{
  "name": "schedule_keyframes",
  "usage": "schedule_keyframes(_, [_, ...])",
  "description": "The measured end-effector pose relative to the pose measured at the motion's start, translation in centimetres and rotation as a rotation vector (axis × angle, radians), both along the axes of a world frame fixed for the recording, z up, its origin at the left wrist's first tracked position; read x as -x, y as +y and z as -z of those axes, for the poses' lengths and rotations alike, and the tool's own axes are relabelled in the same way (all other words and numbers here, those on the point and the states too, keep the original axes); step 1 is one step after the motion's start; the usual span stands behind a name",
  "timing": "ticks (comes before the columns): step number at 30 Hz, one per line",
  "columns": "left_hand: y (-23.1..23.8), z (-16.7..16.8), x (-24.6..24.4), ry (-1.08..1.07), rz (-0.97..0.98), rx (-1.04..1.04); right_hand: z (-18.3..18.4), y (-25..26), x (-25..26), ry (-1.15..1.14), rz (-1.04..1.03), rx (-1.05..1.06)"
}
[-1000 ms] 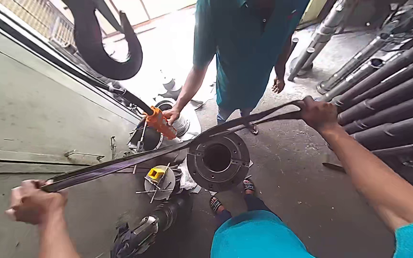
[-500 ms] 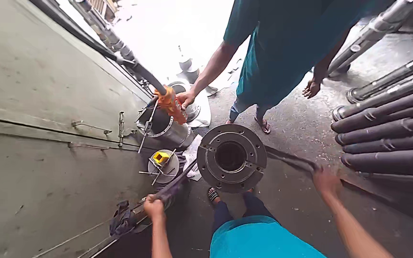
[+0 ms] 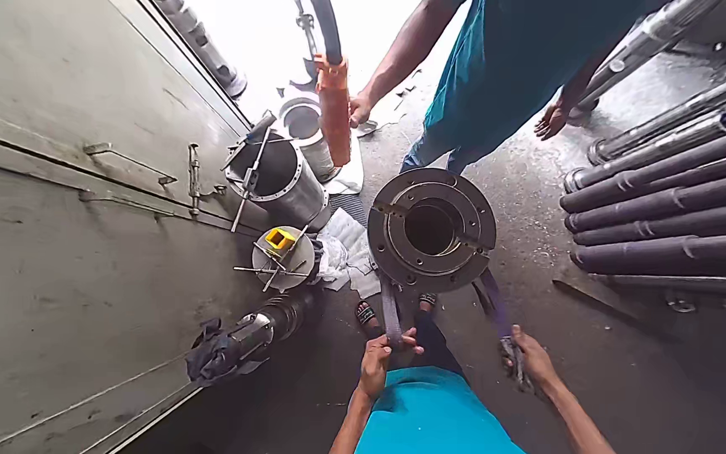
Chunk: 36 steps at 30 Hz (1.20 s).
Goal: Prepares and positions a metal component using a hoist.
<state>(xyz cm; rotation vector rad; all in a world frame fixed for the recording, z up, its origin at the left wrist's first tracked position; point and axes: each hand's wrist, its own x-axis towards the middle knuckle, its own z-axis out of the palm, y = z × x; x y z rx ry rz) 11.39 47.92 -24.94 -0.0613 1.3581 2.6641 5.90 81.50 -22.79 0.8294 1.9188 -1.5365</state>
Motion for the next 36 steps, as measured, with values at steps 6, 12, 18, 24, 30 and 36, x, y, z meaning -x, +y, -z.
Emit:
schedule_keyframes(6, [2.7,2.3,0.6,-0.136,0.078,0.339,1.5,-13.9,-0.3,0.06,-0.002,0.293])
schedule_keyframes(12, [1.2,3.2,-0.7,-0.522,0.284,0.309,3.4,-17.0,1.8,0.105,0.224,0.238])
schedule_keyframes(18, [3.3,2.6,2.1,-0.471,0.317,0.609,4.5,-18.1,0.7,0.144,0.021,0.155])
schedule_keyframes(24, [4.4,0.3,3.2,-0.557,0.411,0.878,3.4,-15.1,1.1,0.101,-0.102,0.292])
schedule_keyframes(30, [5.0,-1.4,2.0,-0.453,0.226,1.014,4.3,-14.5,-3.2,0.259,-0.323,0.322])
schedule_keyframes(36, [5.1,-1.1,0.7,-0.29,0.077,0.934,2.8,-12.1,-1.9,0.161,-0.281,0.261])
